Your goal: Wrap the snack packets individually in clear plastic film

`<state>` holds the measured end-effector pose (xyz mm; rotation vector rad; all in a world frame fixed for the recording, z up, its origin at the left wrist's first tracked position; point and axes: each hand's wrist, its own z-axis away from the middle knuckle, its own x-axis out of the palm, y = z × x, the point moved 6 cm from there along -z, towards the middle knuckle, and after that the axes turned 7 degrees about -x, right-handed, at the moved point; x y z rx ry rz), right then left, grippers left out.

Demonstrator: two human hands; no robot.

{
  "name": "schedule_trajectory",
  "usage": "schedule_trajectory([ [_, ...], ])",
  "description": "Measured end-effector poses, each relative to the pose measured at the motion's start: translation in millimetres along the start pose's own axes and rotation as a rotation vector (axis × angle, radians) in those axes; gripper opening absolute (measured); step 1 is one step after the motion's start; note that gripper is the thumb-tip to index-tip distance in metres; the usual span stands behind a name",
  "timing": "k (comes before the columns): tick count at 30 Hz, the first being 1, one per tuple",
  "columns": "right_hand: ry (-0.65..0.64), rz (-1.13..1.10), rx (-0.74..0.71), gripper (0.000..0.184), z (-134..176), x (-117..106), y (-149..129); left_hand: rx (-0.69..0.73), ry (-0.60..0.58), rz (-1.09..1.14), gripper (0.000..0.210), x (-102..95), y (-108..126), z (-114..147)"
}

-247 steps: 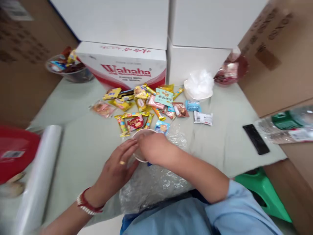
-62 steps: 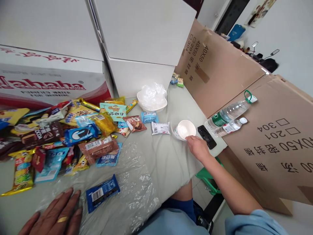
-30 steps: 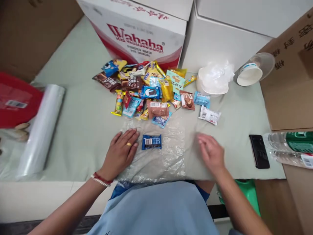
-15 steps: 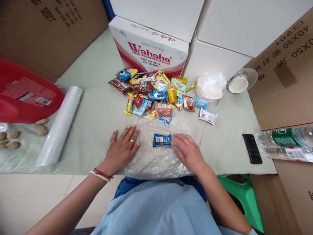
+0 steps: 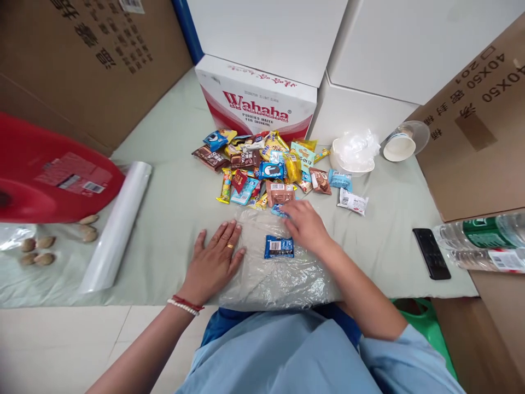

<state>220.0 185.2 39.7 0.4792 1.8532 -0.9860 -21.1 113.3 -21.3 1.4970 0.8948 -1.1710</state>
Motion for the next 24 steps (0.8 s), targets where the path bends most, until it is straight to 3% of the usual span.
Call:
schedule_trajectory([
  [3,-0.050,0.159,0.073,0.063,-48.1,3.5,28.4,0.008,0.001,-0.015,0.061,0.0,-0.2,0.3],
  [6,-0.142,0.237,0.118,0.064,-70.8,15.6,48.8,0.012,-0.002,-0.033,0.061,0.3,-0.3,1.2],
  [12,-0.095,0.345,0.207,0.057,-53.1,3.8,71.3,0.004,-0.005,-0.012,0.060,-1.6,0.9,1.4],
  [15,-0.155,0.344,0.210,0.057,-51.6,-3.2,73.5,0.005,0.000,-0.004,0.059,-2.3,0.8,1.2],
  [17,-0.207,0.333,0.211,0.047,-59.2,-6.2,69.6,0.007,0.002,-0.003,0.059,-2.0,0.5,1.3],
  [20,-0.122,0.329,0.238,0.031,-79.9,-17.0,59.1,0.008,-0.005,-0.008,0.060,-0.6,-0.3,1.6],
  [22,-0.013,0.349,0.257,0.032,-95.3,-23.5,52.4,0.007,-0.007,-0.014,0.060,0.0,-0.8,1.7],
  [24,0.010,0.384,0.295,0.030,-109.0,-22.0,50.6,0.008,-0.005,-0.017,0.060,0.1,-1.0,1.7],
])
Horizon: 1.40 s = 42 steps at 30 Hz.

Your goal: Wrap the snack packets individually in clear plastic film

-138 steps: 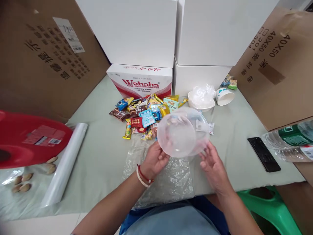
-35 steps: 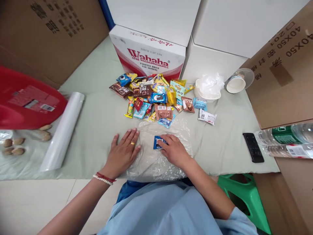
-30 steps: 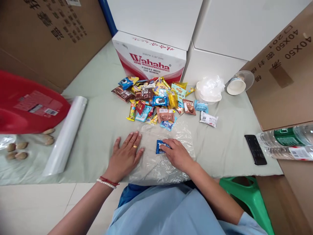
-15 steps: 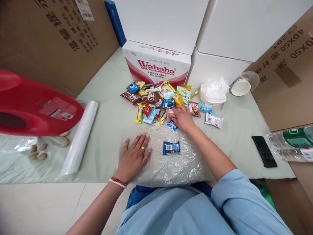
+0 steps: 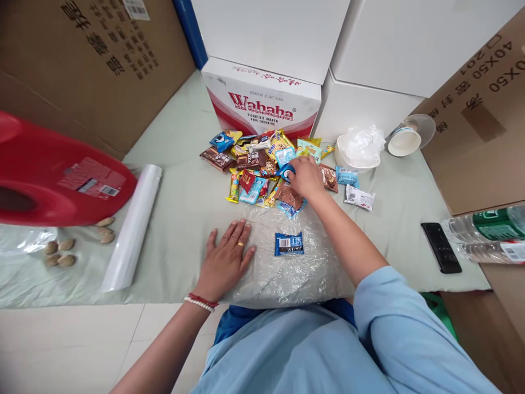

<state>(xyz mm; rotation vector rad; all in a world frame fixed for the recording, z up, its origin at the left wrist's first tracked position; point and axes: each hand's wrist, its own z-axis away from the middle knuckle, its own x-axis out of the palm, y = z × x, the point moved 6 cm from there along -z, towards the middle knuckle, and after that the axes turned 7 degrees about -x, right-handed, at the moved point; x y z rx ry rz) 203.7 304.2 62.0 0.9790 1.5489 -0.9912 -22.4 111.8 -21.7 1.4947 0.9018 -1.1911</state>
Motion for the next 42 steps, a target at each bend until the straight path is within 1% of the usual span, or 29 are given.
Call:
schedule_trajectory([
  [2,-0.048,0.045,0.049,0.031,-11.5,6.7,-2.7,0.002,0.003,0.003,0.060,-0.5,0.2,0.0],
  [4,-0.093,0.060,0.107,0.035,-19.9,12.2,-1.8,0.005,0.004,0.014,0.060,-1.4,0.7,0.0],
  [6,-0.105,0.031,0.150,0.033,-22.2,11.6,0.0,0.002,0.004,0.024,0.060,-2.2,0.9,0.0],
  [8,-0.058,-0.041,0.129,0.027,-14.6,1.8,-2.0,-0.003,0.004,0.034,0.060,-2.4,0.8,-0.1],
  [9,-0.006,-0.095,0.089,0.024,-6.0,-6.6,-5.4,-0.005,0.004,0.040,0.060,-2.4,0.7,-0.2],
  [10,0.057,-0.158,0.038,0.023,6.5,-16.2,-9.9,-0.005,0.004,0.047,0.060,-2.1,0.6,-0.2],
  [12,0.156,-0.292,-0.079,0.022,41.5,-32.4,-22.0,0.000,0.006,0.062,0.061,-1.7,0.5,-0.1],
  [13,0.164,-0.344,-0.141,0.021,62.3,-35.9,-29.7,0.003,0.010,0.068,0.061,-1.6,0.5,0.0],
  [14,0.146,-0.368,-0.209,0.019,83.9,-35.6,-38.6,0.005,0.016,0.072,0.060,-1.7,0.4,0.2],
  [16,0.094,-0.301,-0.312,0.012,125.3,-26.3,-56.0,0.007,0.028,0.076,0.060,-2.0,0.2,0.7],
  [18,0.020,-0.175,-0.371,0.011,158.3,-8.9,-70.5,0.008,0.036,0.073,0.060,-2.4,0.0,1.0],
  [19,-0.021,-0.132,-0.386,0.014,170.5,0.1,-75.6,0.009,0.038,0.070,0.059,-2.5,0.2,1.1],
  [20,-0.060,-0.122,-0.399,0.021,179.9,7.6,-79.5,0.012,0.038,0.066,0.060,-2.6,0.4,1.2],
  [21,-0.092,-0.144,-0.407,0.032,186.6,12.7,-81.8,0.015,0.037,0.064,0.060,-2.7,0.7,1.1],
  [23,-0.131,-0.221,-0.394,0.054,192.7,16.1,-80.5,0.020,0.032,0.062,0.060,-2.6,1.2,0.9],
  [25,-0.163,-0.257,-0.328,0.062,191.5,14.5,-72.0,0.019,0.030,0.061,0.059,-2.6,1.2,0.5],
  [28,-0.273,-0.245,-0.203,0.061,185.1,14.3,-56.9,0.014,0.038,0.050,0.058,-2.4,0.7,0.1],
  [31,-0.371,-0.253,-0.157,0.059,179.0,16.0,-53.5,0.017,0.042,0.041,0.058,-1.6,0.4,0.1],
  [34,-0.394,-0.202,-0.142,0.055,174.4,15.2,-57.0,0.017,0.043,0.042,0.058,-0.9,0.0,0.2],
  [37,-0.399,-0.165,-0.154,0.056,173.5,13.0,-61.0,0.012,0.041,0.048,0.058,-0.6,-0.4,0.3],
  [42,-0.420,-0.167,-0.155,0.054,178.8,11.5,-58.9,0.006,0.043,0.050,0.059,-1.1,0.0,0.4],
])
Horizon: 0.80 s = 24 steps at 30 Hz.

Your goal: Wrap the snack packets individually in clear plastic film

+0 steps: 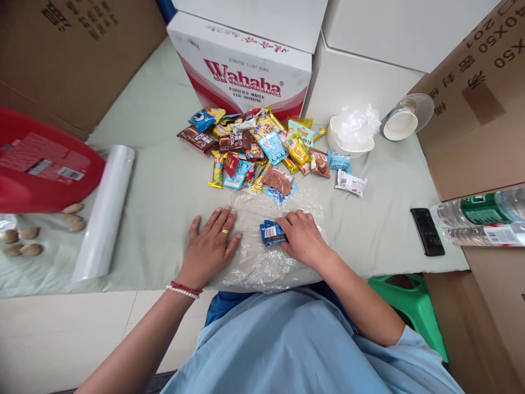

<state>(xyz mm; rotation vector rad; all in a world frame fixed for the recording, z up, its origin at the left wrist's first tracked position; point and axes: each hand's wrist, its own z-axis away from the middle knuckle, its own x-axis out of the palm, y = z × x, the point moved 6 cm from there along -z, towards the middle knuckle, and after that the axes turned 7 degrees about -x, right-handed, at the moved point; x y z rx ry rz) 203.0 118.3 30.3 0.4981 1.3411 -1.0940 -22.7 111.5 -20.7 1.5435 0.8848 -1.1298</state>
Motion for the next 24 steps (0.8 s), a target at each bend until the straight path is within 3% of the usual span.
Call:
schedule_trajectory([
  [10,0.081,-0.069,-0.030,0.066,3.8,4.7,-1.4,-0.006,-0.017,0.004,0.060,0.5,-1.0,0.3],
  [15,0.171,-0.129,-0.050,0.051,10.2,2.8,1.7,-0.013,-0.019,0.007,0.060,0.1,-1.4,1.0],
  [20,0.213,-0.172,0.027,0.048,14.2,7.6,10.4,-0.016,-0.017,0.043,0.059,-1.3,-1.9,0.7],
  [24,0.216,-0.197,0.027,0.052,14.0,11.2,10.1,-0.025,0.096,0.100,0.060,-5.7,-10.2,4.7],
])
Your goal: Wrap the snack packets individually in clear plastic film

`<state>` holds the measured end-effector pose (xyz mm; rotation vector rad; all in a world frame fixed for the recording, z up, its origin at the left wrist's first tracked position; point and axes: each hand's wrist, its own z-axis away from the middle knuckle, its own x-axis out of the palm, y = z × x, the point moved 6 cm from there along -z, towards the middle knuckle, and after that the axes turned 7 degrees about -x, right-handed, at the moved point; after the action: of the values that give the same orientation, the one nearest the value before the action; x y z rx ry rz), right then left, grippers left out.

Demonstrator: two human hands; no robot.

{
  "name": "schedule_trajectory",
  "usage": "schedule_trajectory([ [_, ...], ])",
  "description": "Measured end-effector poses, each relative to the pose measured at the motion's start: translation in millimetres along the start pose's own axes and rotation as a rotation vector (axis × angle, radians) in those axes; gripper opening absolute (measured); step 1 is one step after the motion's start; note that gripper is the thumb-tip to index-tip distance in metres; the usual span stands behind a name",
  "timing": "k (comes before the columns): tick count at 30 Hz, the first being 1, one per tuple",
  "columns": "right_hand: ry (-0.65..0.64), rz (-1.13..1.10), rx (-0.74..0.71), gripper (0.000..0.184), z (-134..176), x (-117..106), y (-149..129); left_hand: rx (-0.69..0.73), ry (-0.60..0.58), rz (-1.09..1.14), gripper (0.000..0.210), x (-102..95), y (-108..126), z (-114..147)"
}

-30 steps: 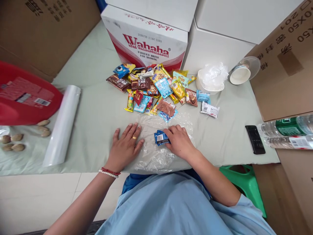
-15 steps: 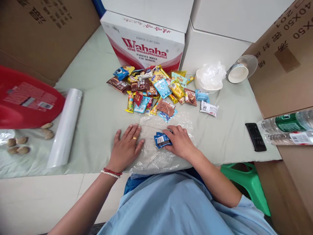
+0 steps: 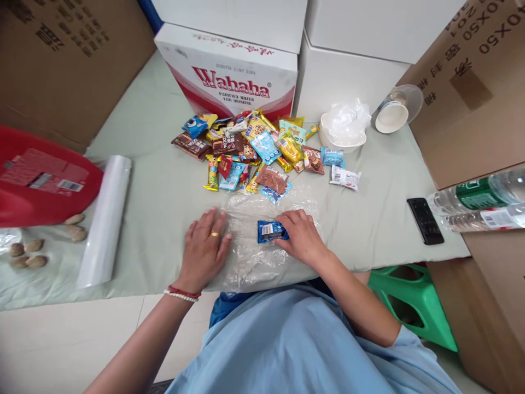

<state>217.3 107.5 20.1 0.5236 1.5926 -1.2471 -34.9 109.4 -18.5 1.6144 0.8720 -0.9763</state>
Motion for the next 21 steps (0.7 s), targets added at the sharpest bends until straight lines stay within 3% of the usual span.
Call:
schedule_trajectory([
  [4,0.155,-0.061,-0.055,0.054,15.1,-18.6,-2.9,0.076,0.215,-0.026,0.071,-19.7,-7.2,13.6],
  [6,0.240,-0.130,-0.166,0.048,32.8,-33.1,-8.8,0.204,0.239,-0.040,0.073,-31.6,-3.5,22.2],
  [9,0.197,-0.204,-0.366,0.064,64.3,-39.5,-18.0,0.449,0.071,0.021,0.070,-41.6,7.5,32.5],
  [11,0.110,-0.156,-0.395,0.072,80.7,-30.3,-15.7,0.522,-0.073,0.028,0.067,-42.0,9.9,35.3],
  [13,0.085,-0.078,-0.322,0.065,89.3,-17.8,-4.9,0.486,-0.133,-0.013,0.064,-40.3,4.9,32.9],
  [16,0.143,-0.033,-0.182,0.047,89.7,-5.2,11.3,0.408,-0.165,-0.026,0.066,-36.4,-6.4,27.0],
  [19,0.194,-0.062,-0.180,0.025,82.4,-5.8,11.8,0.408,-0.226,-0.003,0.070,-32.1,-11.3,22.4],
  [21,0.230,-0.115,-0.225,0.022,77.0,-15.0,6.5,0.415,-0.263,-0.007,0.068,-29.7,-11.9,18.4],
])
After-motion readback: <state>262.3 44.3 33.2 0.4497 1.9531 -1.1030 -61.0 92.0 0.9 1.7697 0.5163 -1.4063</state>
